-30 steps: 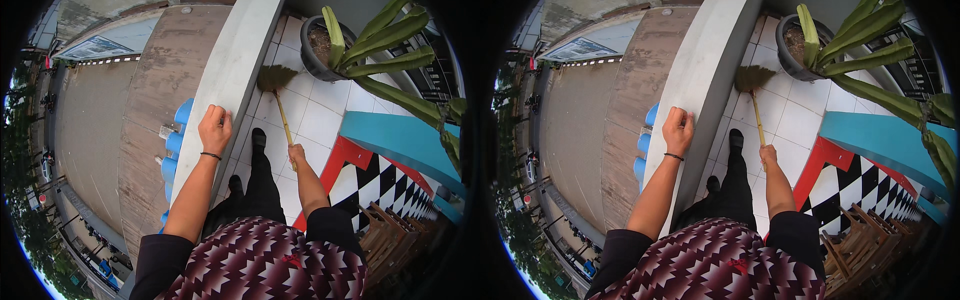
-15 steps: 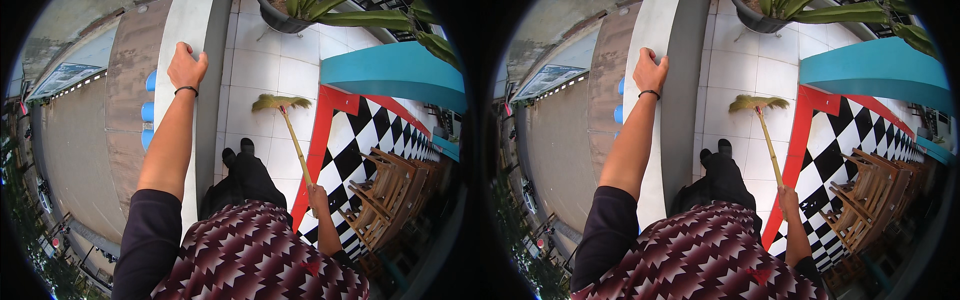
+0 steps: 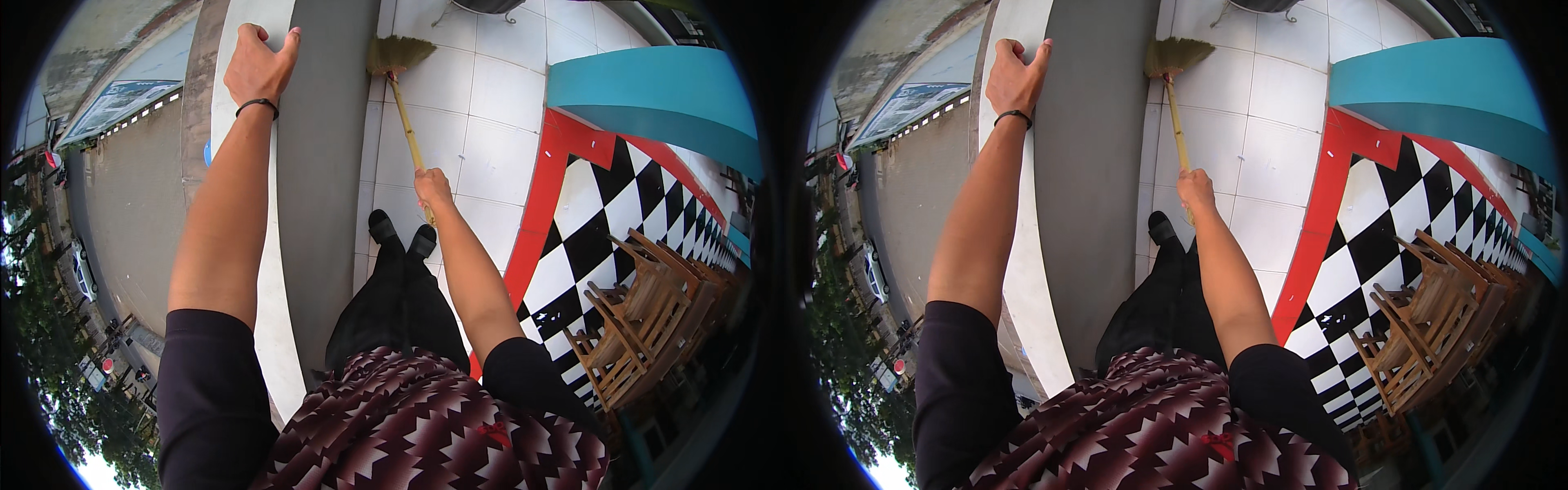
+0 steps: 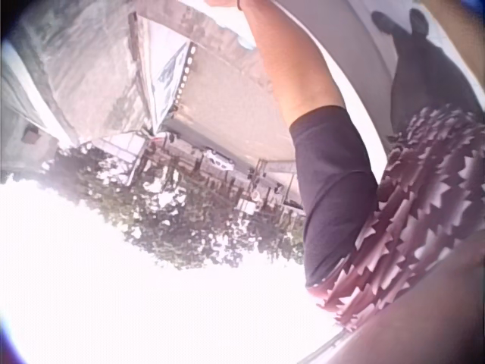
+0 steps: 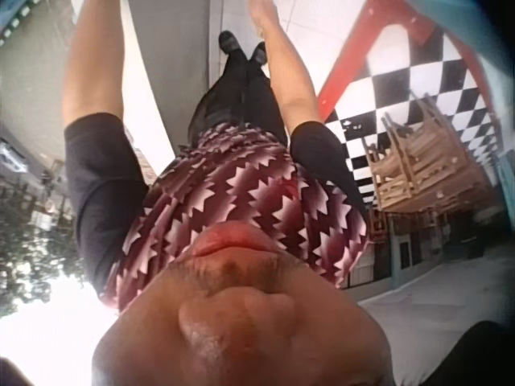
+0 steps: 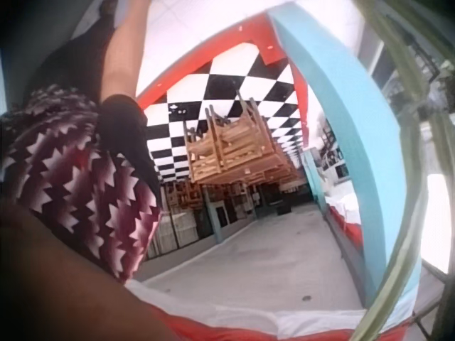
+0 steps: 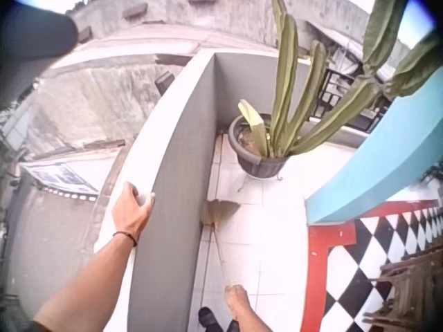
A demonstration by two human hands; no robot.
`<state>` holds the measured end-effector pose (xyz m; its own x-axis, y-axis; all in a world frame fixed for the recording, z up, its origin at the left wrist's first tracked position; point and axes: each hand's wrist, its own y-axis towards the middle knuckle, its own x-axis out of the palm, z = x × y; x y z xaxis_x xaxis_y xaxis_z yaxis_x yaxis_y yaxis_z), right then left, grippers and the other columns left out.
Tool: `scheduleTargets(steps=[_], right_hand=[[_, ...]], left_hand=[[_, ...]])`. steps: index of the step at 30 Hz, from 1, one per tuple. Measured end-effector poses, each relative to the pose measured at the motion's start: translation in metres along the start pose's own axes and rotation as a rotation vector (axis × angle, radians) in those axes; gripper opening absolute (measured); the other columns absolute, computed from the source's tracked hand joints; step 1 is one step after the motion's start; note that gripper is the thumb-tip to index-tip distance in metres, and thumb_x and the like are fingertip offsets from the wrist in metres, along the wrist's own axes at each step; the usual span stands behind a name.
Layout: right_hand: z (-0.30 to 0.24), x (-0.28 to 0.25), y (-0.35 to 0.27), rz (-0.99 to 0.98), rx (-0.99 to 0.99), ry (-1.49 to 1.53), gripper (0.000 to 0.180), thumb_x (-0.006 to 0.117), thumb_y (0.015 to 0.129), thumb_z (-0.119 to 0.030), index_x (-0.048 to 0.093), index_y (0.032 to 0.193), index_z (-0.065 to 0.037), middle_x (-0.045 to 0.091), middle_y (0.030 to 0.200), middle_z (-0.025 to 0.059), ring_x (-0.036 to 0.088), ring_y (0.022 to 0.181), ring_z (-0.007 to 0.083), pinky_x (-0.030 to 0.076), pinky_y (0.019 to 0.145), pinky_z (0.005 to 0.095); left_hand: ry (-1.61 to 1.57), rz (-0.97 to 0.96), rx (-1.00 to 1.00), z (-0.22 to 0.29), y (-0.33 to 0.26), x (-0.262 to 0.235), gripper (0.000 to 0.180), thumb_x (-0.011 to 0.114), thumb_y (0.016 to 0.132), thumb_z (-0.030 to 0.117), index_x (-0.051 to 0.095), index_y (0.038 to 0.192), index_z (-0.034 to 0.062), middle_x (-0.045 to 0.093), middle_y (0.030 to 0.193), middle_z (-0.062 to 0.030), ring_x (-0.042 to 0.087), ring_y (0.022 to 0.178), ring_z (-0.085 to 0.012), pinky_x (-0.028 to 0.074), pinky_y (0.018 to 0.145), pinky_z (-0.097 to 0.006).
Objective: The person sweeps debris from a checkered floor into a dustpan using a broom, moving chairs aside to reach under tables, and carries the gathered waste in the dustpan to a disposal area.
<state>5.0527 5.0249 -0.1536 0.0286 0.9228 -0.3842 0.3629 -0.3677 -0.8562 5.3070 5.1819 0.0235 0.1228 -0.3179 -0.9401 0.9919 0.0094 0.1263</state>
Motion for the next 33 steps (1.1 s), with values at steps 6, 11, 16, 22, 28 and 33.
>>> scheduleTargets(steps=[6,11,16,22,28,33], right_hand=[[0.137,-0.062,-0.069,-0.013,0.085,-0.477,0.043,0.047,0.090,-0.038,0.062,0.091,0.003,0.064,0.087,0.0239,0.063,0.084,0.0372,0.049,0.075,0.0460],[0.233,-0.124,-0.166,0.052,0.024,-0.739,0.040,0.045,0.092,-0.035,0.060,0.093,0.002,0.063,0.086,0.0247,0.062,0.082,0.0405,0.049,0.074,0.0472],[0.283,-0.161,-0.269,0.158,0.142,-0.710,0.035,0.045,0.093,-0.030,0.057,0.086,0.003,0.062,0.078,0.0258,0.061,0.078,0.0423,0.047,0.069,0.0510],[0.267,-0.154,-0.312,0.161,0.131,-0.356,0.035,0.041,0.095,-0.029,0.059,0.097,0.000,0.058,0.065,0.0209,0.060,0.063,0.0379,0.045,0.057,0.0436],[0.187,-0.056,-0.168,0.171,-0.158,-0.229,0.039,0.037,0.096,-0.030,0.054,0.087,0.003,0.056,0.056,0.0141,0.056,0.042,0.0242,0.045,0.043,0.0380],[0.130,0.023,-0.102,0.067,-0.096,-0.322,0.035,0.046,0.092,-0.030,0.061,0.088,0.001,0.064,0.071,0.0154,0.062,0.053,0.0247,0.051,0.055,0.0364]], left_hand=[[-0.034,-0.026,-0.013,0.014,-0.003,-0.005,0.050,0.062,0.075,0.046,0.052,0.101,0.0031,0.062,0.095,-0.0189,0.059,0.092,-0.0324,0.044,0.079,-0.041],[-0.081,0.074,0.025,0.010,-0.010,-0.015,0.049,0.063,0.075,0.040,0.053,0.098,-0.0010,0.061,0.094,-0.0235,0.058,0.092,-0.0366,0.045,0.078,-0.043],[-0.195,0.100,0.060,0.008,-0.014,-0.006,0.051,0.063,0.075,0.036,0.051,0.108,-0.0006,0.061,0.097,-0.0214,0.058,0.093,-0.0349,0.045,0.080,-0.042],[-0.357,0.153,0.240,-0.054,-0.070,-0.019,0.076,0.071,0.069,0.033,0.038,0.127,-0.0013,0.048,0.124,-0.0210,0.048,0.113,-0.0346,0.038,0.095,-0.040],[0.239,-0.024,0.056,-0.141,-0.283,-0.064,0.106,0.066,0.065,0.060,0.017,0.142,0.0053,0.023,0.145,-0.0193,0.017,0.136,-0.0357,0.010,0.106,-0.056],[0.144,0.077,0.140,-0.151,-0.326,-0.079,0.097,0.070,0.068,0.042,0.017,0.144,0.0115,0.021,0.148,-0.0119,0.016,0.138,-0.0291,0.012,0.110,-0.045]])
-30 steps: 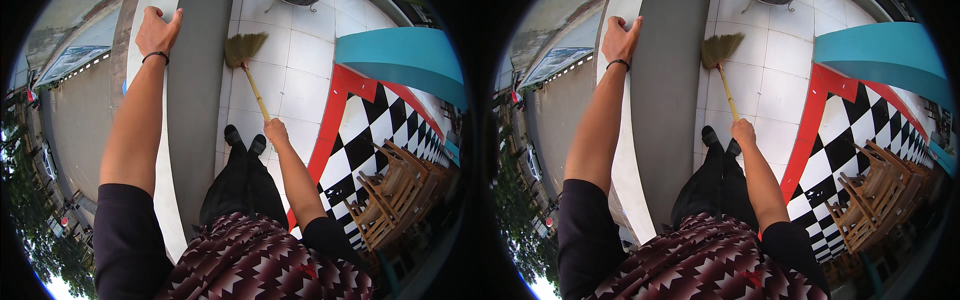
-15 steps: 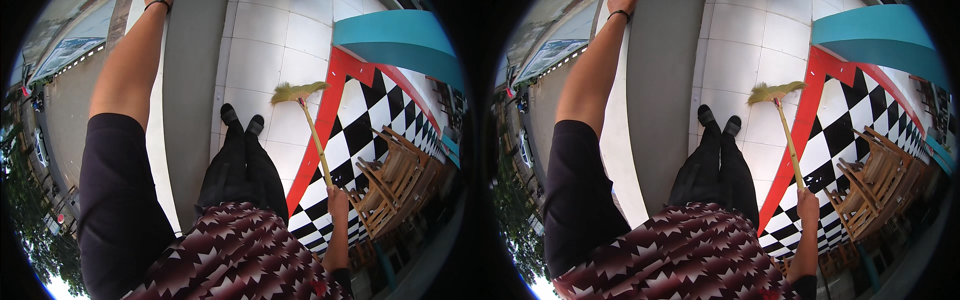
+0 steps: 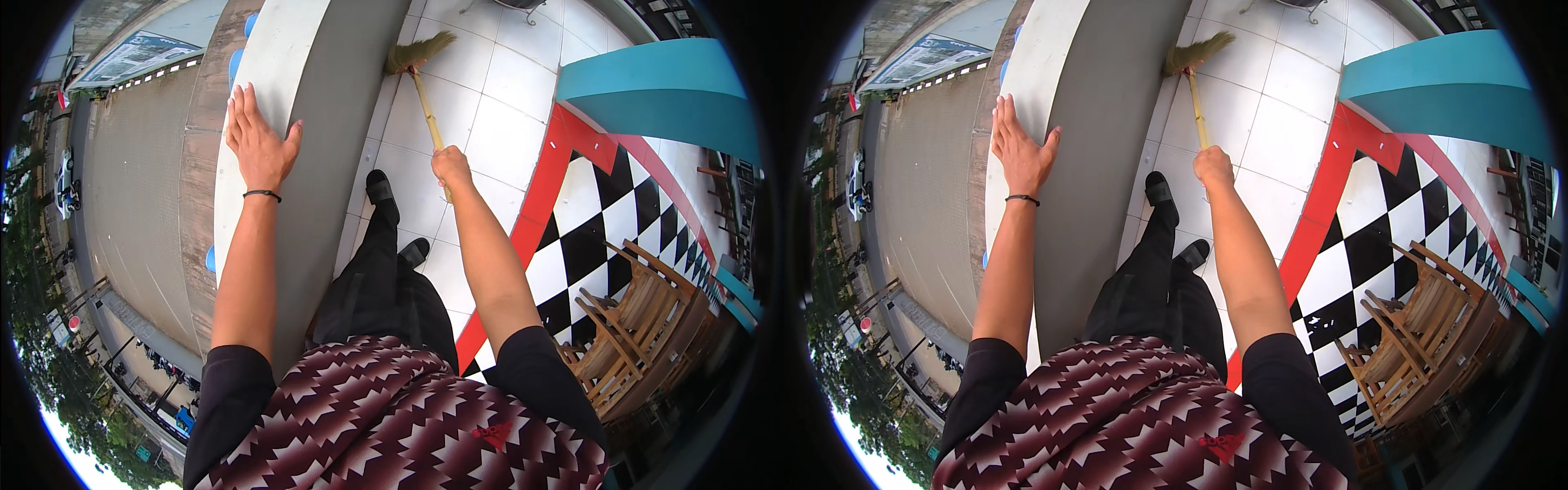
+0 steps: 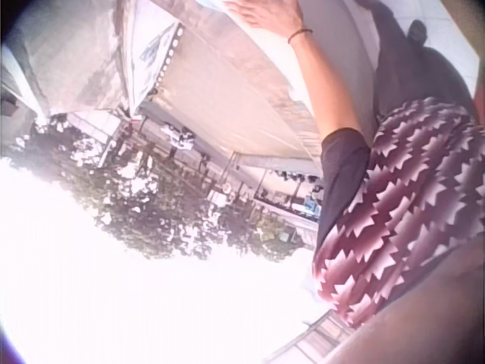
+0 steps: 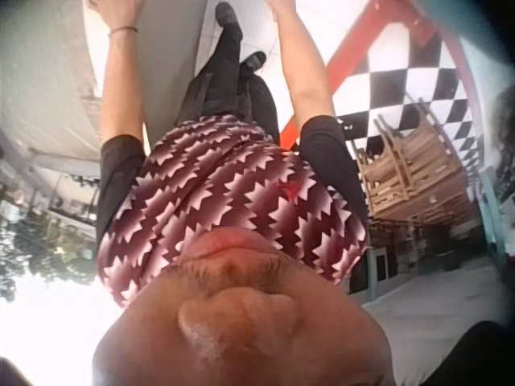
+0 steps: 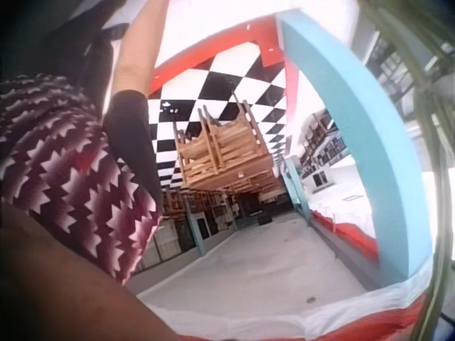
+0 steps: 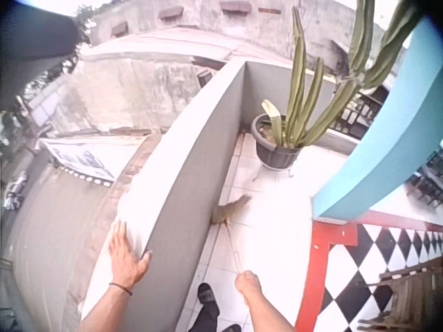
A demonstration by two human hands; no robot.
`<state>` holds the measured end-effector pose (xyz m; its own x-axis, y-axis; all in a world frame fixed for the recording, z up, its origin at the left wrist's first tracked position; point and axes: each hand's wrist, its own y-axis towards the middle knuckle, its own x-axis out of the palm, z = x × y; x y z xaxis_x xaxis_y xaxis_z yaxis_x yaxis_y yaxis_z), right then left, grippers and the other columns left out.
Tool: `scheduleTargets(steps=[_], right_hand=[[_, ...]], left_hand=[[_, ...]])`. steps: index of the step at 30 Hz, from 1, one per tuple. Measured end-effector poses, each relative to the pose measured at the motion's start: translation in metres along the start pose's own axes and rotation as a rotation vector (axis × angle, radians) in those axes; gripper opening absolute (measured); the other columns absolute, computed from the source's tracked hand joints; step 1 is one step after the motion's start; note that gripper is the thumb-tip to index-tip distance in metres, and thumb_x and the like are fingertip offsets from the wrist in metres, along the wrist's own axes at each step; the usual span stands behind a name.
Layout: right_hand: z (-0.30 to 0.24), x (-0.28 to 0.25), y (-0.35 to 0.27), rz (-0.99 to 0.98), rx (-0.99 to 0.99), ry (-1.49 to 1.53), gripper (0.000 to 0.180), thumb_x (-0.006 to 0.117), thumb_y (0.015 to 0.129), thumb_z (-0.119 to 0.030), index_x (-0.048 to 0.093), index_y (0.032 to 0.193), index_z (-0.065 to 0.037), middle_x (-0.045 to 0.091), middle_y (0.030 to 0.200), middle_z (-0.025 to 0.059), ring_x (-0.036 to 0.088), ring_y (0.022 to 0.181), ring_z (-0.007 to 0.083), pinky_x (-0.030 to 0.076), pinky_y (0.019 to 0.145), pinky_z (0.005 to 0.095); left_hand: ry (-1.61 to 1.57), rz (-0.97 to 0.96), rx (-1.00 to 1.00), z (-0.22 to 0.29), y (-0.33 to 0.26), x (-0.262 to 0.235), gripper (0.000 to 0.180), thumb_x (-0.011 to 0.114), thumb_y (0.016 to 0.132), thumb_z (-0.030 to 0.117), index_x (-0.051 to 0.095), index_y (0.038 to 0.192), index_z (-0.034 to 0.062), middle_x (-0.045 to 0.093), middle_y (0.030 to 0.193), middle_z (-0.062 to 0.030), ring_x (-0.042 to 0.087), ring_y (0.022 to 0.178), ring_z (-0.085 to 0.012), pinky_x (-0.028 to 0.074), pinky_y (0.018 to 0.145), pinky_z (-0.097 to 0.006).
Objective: The person sweeps debris from a checkered floor into a dustpan using a broom, moving chairs aside to reach under tables, and carries the gathered waste in the dustpan to a disposal area.
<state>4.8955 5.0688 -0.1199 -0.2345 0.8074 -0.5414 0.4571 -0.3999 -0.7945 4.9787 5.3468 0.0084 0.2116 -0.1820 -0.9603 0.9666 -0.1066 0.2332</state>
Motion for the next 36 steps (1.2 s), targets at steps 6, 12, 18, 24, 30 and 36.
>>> scheduleTargets(steps=[6,12,18,24,30,36], right_hand=[[0.061,0.017,-0.062,-0.171,0.000,-0.365,0.030,0.049,0.090,-0.028,0.061,0.097,-0.002,0.065,0.077,0.0147,0.062,0.057,0.0242,0.051,0.056,0.0356],[0.205,-0.059,-0.152,-0.146,0.101,-0.541,0.043,0.045,0.092,-0.035,0.061,0.088,0.004,0.064,0.075,0.0217,0.064,0.067,0.0335,0.052,0.065,0.0431],[0.271,-0.106,-0.262,-0.018,0.030,-0.460,0.036,0.043,0.094,-0.029,0.058,0.084,0.002,0.055,0.052,0.0137,0.058,0.042,0.0250,0.048,0.045,0.0364],[0.224,-0.059,-0.257,0.006,0.005,-0.217,0.036,0.042,0.094,-0.031,0.055,0.090,0.002,0.061,0.073,0.0244,0.060,0.073,0.0422,0.046,0.065,0.0490],[0.155,0.085,-0.160,0.069,-0.094,0.003,0.040,0.041,0.093,-0.035,0.055,0.094,0.002,0.061,0.087,0.0293,0.059,0.086,0.0453,0.047,0.075,0.0527],[0.125,0.118,-0.149,0.081,-0.102,0.036,0.039,0.044,0.091,-0.035,0.059,0.098,0.000,0.062,0.097,0.0244,0.060,0.092,0.0401,0.047,0.082,0.0481]], left_hand=[[-0.059,0.020,-0.017,-0.006,-0.002,-0.003,0.089,0.067,0.072,0.029,0.018,0.144,0.0109,0.025,0.146,-0.0137,0.018,0.137,-0.0277,0.014,0.109,-0.041],[-0.029,0.051,-0.009,-0.004,-0.003,0.005,0.086,0.064,0.074,0.032,0.019,0.144,0.0108,0.029,0.145,-0.0142,0.021,0.136,-0.0265,0.016,0.109,-0.040],[-0.010,0.042,-0.028,-0.011,-0.002,0.008,0.089,0.066,0.073,0.035,0.018,0.144,0.0140,0.029,0.146,-0.0093,0.021,0.137,-0.0238,0.017,0.109,-0.041],[-0.016,0.051,0.001,-0.010,0.004,0.010,0.088,0.066,0.074,0.036,0.018,0.144,0.0142,0.030,0.145,-0.0076,0.023,0.136,-0.0235,0.018,0.109,-0.042],[0.037,0.004,-0.049,-0.003,0.004,0.005,0.085,0.066,0.077,0.030,0.015,0.145,0.0199,0.029,0.146,-0.0038,0.025,0.135,-0.0223,0.023,0.108,-0.043],[0.027,0.012,-0.018,-0.003,-0.002,0.016,0.084,0.064,0.079,0.031,0.013,0.146,0.0202,0.027,0.147,-0.0032,0.025,0.136,-0.0218,0.022,0.108,-0.044]])
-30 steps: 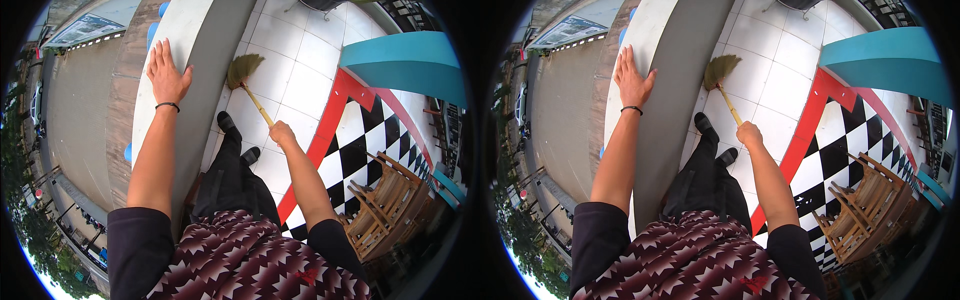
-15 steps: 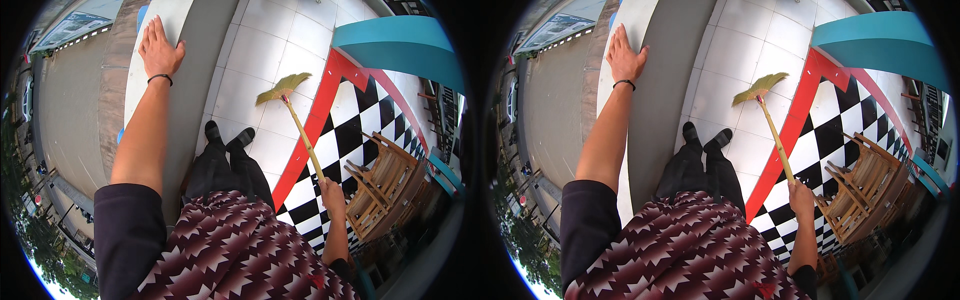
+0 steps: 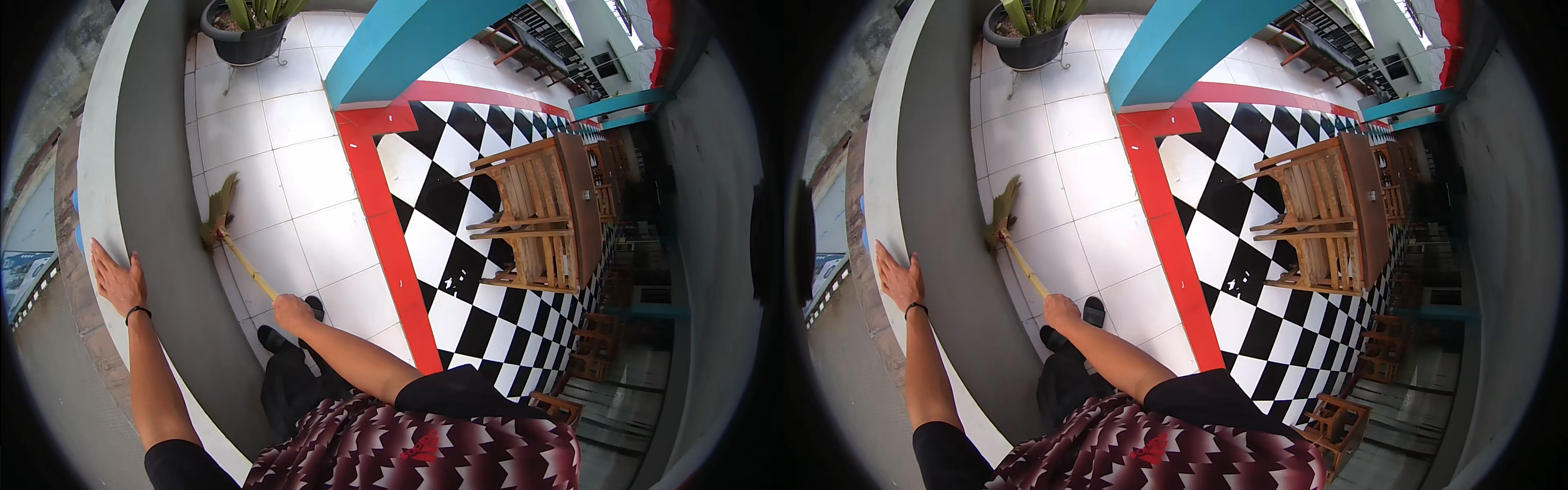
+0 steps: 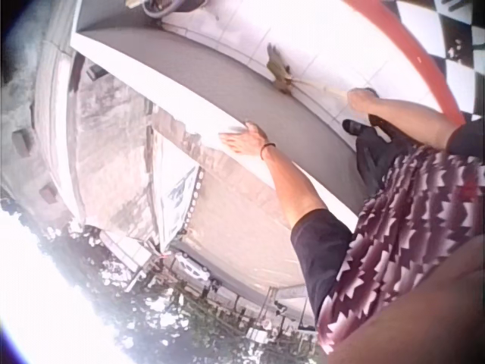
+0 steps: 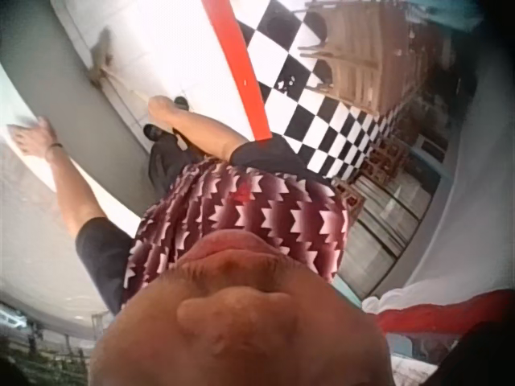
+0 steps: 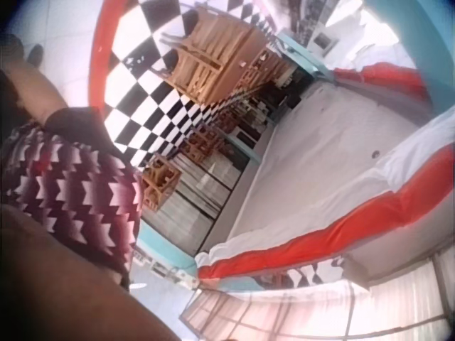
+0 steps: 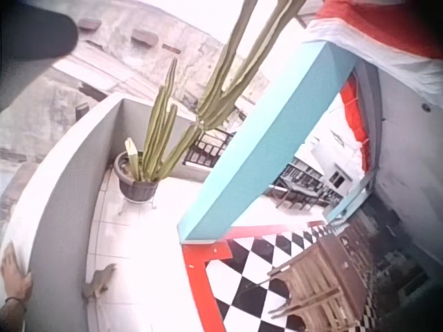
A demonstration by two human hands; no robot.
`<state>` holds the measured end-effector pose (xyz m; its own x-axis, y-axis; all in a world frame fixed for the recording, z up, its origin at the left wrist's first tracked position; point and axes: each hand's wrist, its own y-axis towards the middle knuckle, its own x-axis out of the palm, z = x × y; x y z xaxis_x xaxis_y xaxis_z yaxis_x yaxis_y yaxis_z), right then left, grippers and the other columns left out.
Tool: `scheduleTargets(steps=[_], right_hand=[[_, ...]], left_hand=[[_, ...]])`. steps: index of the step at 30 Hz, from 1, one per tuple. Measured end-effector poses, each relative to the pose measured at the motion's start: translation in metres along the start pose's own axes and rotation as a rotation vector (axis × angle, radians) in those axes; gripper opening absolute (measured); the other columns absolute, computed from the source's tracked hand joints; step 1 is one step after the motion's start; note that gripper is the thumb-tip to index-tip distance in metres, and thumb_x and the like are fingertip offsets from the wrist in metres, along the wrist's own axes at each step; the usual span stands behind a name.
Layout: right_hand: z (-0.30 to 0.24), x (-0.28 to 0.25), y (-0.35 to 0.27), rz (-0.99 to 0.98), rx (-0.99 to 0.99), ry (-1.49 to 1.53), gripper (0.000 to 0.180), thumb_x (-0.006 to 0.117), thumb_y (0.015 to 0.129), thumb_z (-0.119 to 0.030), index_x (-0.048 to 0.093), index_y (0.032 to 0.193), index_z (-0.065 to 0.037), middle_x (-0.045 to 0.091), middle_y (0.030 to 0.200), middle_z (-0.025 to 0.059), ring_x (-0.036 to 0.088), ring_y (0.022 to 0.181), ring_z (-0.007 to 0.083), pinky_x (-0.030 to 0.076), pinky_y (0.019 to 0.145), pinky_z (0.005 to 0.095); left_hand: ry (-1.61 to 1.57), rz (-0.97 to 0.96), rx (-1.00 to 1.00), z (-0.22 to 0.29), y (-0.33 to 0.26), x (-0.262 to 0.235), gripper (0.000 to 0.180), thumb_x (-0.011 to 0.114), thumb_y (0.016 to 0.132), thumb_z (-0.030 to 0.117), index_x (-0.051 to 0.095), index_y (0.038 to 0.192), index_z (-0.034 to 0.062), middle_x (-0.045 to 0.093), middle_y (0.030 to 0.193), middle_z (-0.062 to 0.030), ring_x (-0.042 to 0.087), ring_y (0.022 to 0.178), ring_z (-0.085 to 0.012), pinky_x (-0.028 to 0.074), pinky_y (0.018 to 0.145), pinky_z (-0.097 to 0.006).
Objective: The person sweeps debris from a checkered floor into a dustpan using a broom, moving chairs aside to reach under tables, and carries the gathered waste in the dustpan to a disposal area.
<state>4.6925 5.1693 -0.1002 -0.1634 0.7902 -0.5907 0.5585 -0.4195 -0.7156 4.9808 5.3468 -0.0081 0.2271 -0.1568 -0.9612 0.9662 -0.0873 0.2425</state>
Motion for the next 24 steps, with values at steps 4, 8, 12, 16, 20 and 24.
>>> scheduleTargets(steps=[4,8,12,16,20,24], right_hand=[[0.008,-0.059,-0.024,0.013,0.138,-0.235,0.029,0.048,0.088,-0.025,0.065,0.098,-0.004,0.065,0.099,0.0178,0.063,0.094,0.0332,0.051,0.082,0.0424],[0.055,-0.096,-0.075,0.008,0.315,-0.366,0.036,0.051,0.090,-0.033,0.065,0.095,-0.001,0.065,0.095,0.0196,0.063,0.090,0.0352,0.051,0.076,0.0445],[0.087,-0.123,-0.148,0.052,0.417,-0.250,0.042,0.043,0.093,-0.031,0.061,0.085,0.006,0.060,0.059,0.0160,0.059,0.045,0.0273,0.049,0.046,0.0383],[0.047,-0.145,-0.190,0.070,0.375,-0.072,0.042,0.043,0.094,-0.033,0.059,0.084,0.005,0.054,0.053,0.0107,0.055,0.041,0.0195,0.046,0.041,0.0340],[0.007,-0.115,-0.130,0.087,0.202,0.084,0.040,0.040,0.095,-0.032,0.054,0.078,0.002,0.048,0.050,0.0073,0.051,0.038,0.0174,0.043,0.037,0.0333],[-0.048,-0.042,-0.008,0.045,0.122,0.150,0.043,0.039,0.094,-0.032,0.054,0.075,0.003,0.054,0.056,0.0120,0.056,0.042,0.0211,0.047,0.041,0.0352]], left_hand=[[-0.040,-0.006,-0.043,-0.011,0.001,-0.008,0.084,0.063,0.078,0.032,0.014,0.145,0.0186,0.027,0.147,-0.0043,0.024,0.136,-0.0215,0.022,0.108,-0.043],[-0.092,0.006,-0.001,-0.002,0.003,-0.018,0.087,0.064,0.075,0.036,0.016,0.144,0.0138,0.028,0.146,-0.0079,0.024,0.135,-0.0220,0.019,0.108,-0.041],[-0.303,0.101,0.084,-0.017,-0.002,-0.017,0.088,0.064,0.074,0.039,0.020,0.143,0.0081,0.028,0.146,-0.0094,0.021,0.136,-0.0261,0.016,0.109,-0.043],[-0.193,0.030,-0.035,-0.048,-0.047,-0.036,0.093,0.064,0.072,0.047,0.019,0.143,0.0052,0.027,0.146,-0.0132,0.019,0.137,-0.0294,0.013,0.108,-0.048],[-0.068,-0.020,-0.127,-0.066,-0.112,-0.049,0.099,0.064,0.069,0.054,0.018,0.143,0.0062,0.023,0.147,-0.0161,0.017,0.137,-0.0296,0.012,0.108,-0.049],[-0.033,-0.114,-0.103,-0.060,-0.108,-0.058,0.101,0.065,0.067,0.053,0.017,0.144,0.0072,0.021,0.147,-0.0170,0.017,0.137,-0.0295,0.014,0.109,-0.047]])
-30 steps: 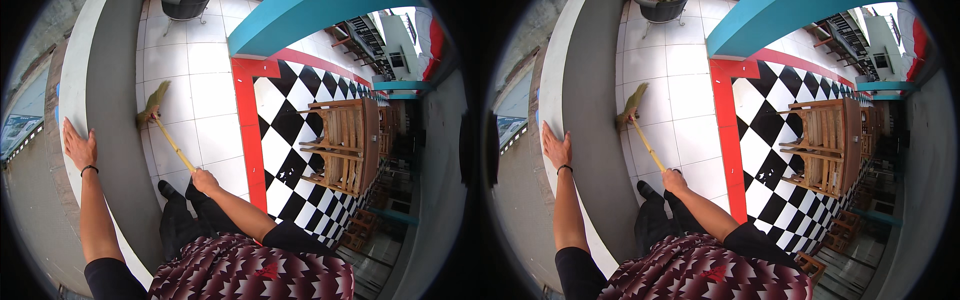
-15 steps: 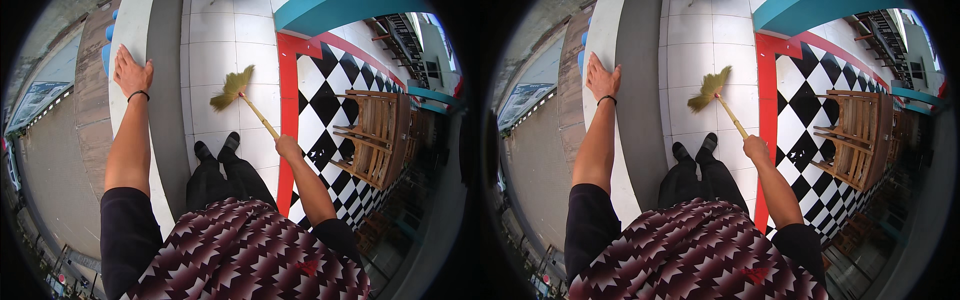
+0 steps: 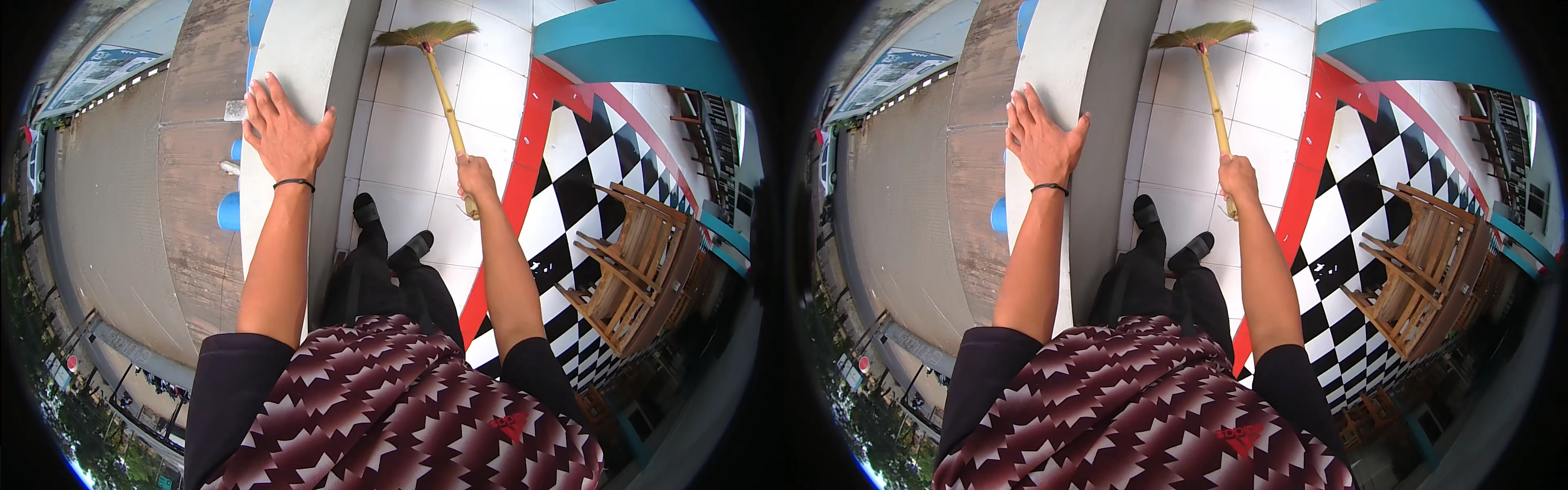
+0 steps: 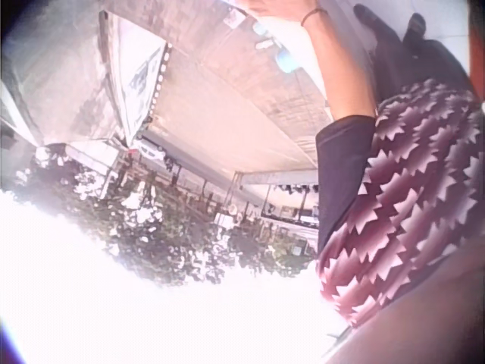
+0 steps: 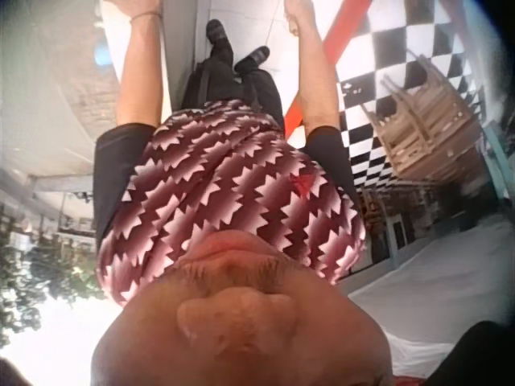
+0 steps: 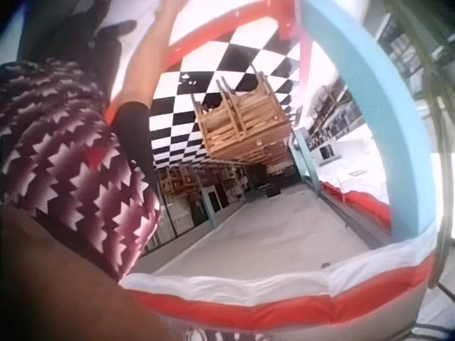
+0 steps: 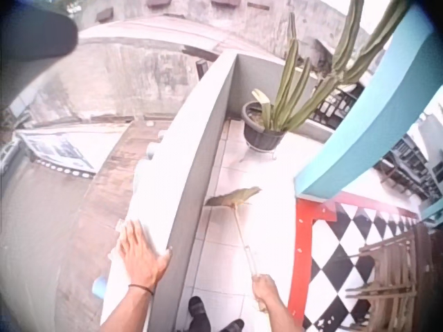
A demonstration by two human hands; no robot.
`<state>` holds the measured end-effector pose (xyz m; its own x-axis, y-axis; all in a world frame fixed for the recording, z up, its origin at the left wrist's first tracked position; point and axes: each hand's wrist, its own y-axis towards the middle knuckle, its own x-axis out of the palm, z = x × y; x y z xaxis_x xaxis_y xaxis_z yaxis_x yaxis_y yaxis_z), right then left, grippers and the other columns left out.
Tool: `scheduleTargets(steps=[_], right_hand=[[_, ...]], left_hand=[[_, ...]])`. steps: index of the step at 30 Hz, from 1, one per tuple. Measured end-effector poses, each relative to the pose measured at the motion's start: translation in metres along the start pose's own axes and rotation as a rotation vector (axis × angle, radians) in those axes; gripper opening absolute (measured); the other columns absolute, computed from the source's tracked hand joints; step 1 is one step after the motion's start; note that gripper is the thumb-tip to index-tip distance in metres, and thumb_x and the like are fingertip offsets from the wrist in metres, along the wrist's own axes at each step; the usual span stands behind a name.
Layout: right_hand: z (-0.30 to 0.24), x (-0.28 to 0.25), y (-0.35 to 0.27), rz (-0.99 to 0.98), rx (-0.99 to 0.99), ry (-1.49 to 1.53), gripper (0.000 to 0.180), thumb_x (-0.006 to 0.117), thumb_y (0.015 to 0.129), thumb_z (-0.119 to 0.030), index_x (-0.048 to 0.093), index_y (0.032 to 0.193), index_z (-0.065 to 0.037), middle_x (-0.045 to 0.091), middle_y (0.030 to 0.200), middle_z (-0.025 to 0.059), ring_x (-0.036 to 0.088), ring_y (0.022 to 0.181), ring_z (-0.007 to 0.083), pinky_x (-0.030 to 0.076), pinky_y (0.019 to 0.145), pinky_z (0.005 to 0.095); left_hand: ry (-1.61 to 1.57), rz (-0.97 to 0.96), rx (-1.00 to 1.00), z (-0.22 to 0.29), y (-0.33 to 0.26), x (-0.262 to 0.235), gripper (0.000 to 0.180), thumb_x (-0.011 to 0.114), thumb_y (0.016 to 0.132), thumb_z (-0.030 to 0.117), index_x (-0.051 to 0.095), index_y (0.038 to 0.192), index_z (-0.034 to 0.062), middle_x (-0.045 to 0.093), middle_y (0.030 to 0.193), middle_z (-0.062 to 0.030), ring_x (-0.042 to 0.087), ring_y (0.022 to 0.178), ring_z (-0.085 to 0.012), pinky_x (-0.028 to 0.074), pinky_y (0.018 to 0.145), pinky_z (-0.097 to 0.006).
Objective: The person sweeps debris from a checkered floor into a dustpan using a broom, moving chairs aside to reach under tables, and carries the gathered waste in the dustpan to a disposal area.
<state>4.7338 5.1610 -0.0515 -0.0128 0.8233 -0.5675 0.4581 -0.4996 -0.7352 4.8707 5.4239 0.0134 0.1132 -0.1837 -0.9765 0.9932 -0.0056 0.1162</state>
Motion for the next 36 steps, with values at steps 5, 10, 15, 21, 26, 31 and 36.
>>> scheduleTargets(steps=[5,10,15,21,26,31,36], right_hand=[[-0.004,0.092,0.028,-0.118,0.026,-0.120,0.043,0.047,0.091,-0.034,0.058,0.084,0.006,0.061,0.066,0.0181,0.060,0.048,0.0253,0.049,0.048,0.0380],[0.092,0.060,-0.025,-0.317,0.131,-0.442,0.043,0.048,0.091,-0.035,0.061,0.087,0.006,0.064,0.071,0.0191,0.063,0.052,0.0260,0.052,0.054,0.0372],[0.222,-0.024,-0.073,-0.236,-0.018,-0.732,0.044,0.048,0.090,-0.037,0.061,0.088,0.005,0.065,0.076,0.0218,0.065,0.067,0.0334,0.052,0.065,0.0428],[0.297,-0.124,-0.138,-0.107,0.203,-0.778,0.042,0.044,0.093,-0.034,0.062,0.086,0.003,0.063,0.071,0.0216,0.064,0.066,0.0347,0.052,0.062,0.0441],[0.270,-0.192,-0.202,-0.167,0.142,-0.538,0.039,0.044,0.094,-0.032,0.061,0.089,0.003,0.055,0.051,0.0130,0.058,0.041,0.0233,0.048,0.046,0.0368],[0.270,-0.119,-0.168,-0.145,-0.127,-0.471,0.038,0.044,0.094,-0.031,0.058,0.096,0.003,0.059,0.068,0.0243,0.060,0.067,0.0413,0.047,0.061,0.0471],[0.254,0.042,-0.107,-0.233,-0.337,-0.490,0.039,0.046,0.092,-0.035,0.057,0.090,0.002,0.061,0.079,0.0263,0.060,0.079,0.0445,0.048,0.071,0.0498]], left_hand=[[-0.005,0.043,0.028,0.005,0.000,0.002,0.101,0.065,0.067,0.052,0.017,0.144,0.0075,0.023,0.147,-0.0158,0.018,0.137,-0.0291,0.016,0.108,-0.046],[0.065,0.076,0.001,-0.006,-0.003,0.008,0.101,0.065,0.068,0.054,0.017,0.144,0.0078,0.025,0.147,-0.0144,0.020,0.136,-0.0282,0.019,0.107,-0.045],[0.066,0.137,0.015,-0.004,-0.001,0.015,0.102,0.063,0.068,0.058,0.016,0.145,0.0110,0.023,0.148,-0.0109,0.020,0.137,-0.0250,0.018,0.108,-0.044],[0.054,0.149,-0.026,0.015,-0.008,0.004,0.097,0.069,0.068,0.046,0.021,0.141,0.0035,0.030,0.143,-0.0165,0.028,0.132,-0.0293,0.022,0.107,-0.041],[0.008,0.029,-0.097,0.007,-0.003,0.001,0.104,0.072,0.066,0.044,0.017,0.142,0.0006,0.023,0.147,-0.0172,0.021,0.136,-0.0307,0.017,0.111,-0.041],[0.054,0.002,-0.090,0.004,-0.003,-0.001,0.104,0.071,0.066,0.047,0.018,0.142,0.0002,0.027,0.145,-0.0192,0.022,0.135,-0.0311,0.018,0.110,-0.041],[0.020,0.006,-0.064,0.015,0.000,-0.001,0.105,0.071,0.066,0.048,0.018,0.142,-0.0005,0.028,0.144,-0.0197,0.024,0.134,-0.0310,0.019,0.109,-0.042]])
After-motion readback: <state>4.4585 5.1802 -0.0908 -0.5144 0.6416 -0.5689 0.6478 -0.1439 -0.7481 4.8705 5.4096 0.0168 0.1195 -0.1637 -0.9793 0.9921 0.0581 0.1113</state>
